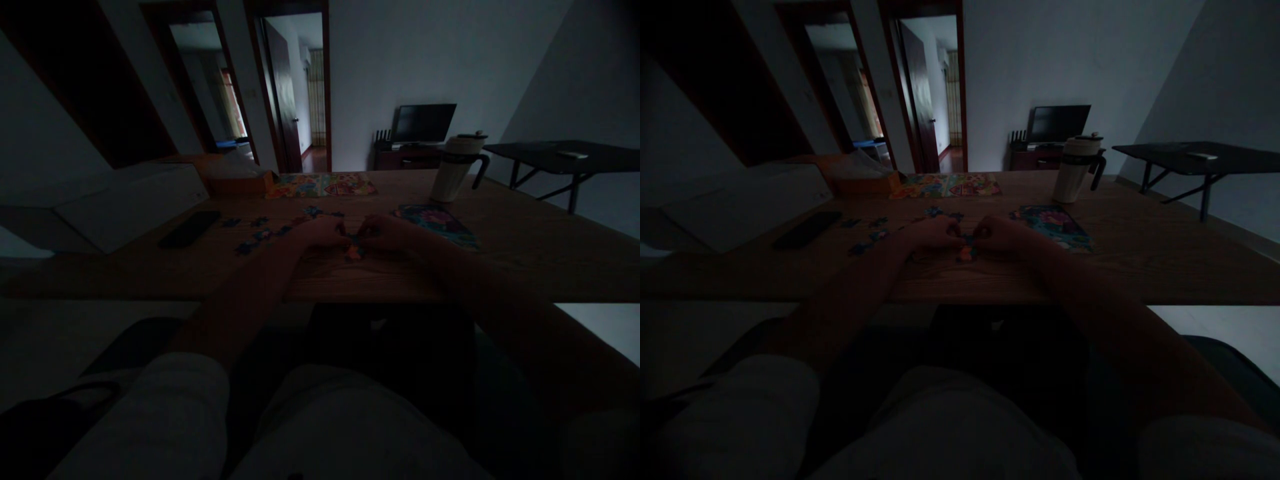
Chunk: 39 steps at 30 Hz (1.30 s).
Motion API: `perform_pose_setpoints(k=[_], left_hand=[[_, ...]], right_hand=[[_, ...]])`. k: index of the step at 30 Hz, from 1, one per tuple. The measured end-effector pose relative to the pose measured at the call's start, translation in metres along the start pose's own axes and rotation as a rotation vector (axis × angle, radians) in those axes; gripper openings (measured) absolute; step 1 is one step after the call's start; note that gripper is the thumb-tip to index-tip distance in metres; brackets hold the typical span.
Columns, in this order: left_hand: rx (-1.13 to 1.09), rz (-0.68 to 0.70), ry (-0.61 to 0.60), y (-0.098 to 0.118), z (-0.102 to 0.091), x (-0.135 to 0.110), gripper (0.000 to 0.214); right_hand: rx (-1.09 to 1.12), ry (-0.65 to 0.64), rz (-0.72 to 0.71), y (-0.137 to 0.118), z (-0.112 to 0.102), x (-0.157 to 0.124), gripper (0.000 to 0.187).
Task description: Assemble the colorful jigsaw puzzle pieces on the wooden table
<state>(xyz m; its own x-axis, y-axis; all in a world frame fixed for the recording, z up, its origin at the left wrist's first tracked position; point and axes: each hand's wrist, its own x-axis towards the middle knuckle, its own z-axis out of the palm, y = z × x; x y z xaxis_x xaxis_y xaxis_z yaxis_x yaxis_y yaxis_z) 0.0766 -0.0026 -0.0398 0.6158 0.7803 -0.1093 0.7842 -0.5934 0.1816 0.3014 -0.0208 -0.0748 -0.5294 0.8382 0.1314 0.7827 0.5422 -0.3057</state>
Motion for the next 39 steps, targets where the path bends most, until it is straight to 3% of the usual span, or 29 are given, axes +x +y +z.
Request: perform_pose_setpoints(k=[12,32,35,39], left_hand=[[-0.009,0.048,-0.007,-0.008,-0.001,0.0,0.043],[0.014,0.052,-0.002,-0.002,-0.001,-0.004,0.047],[0.005,0.042,0.003,-0.003,-0.001,-0.003,0.047],[0.02,0.091,0.044,-0.003,0.001,0.0,0.046]], right_hand=[[0.024,0.007,0.016,-0.003,0.0,0.0,0.022],[-0.005,0.011,0.044,-0.006,0.001,0.001,0.012],[0.003,0.09,0.091,-0.002,-0.002,0.001,0.015],[0.098,0.341,0.221,0.017,-0.016,-0.002,0.023]])
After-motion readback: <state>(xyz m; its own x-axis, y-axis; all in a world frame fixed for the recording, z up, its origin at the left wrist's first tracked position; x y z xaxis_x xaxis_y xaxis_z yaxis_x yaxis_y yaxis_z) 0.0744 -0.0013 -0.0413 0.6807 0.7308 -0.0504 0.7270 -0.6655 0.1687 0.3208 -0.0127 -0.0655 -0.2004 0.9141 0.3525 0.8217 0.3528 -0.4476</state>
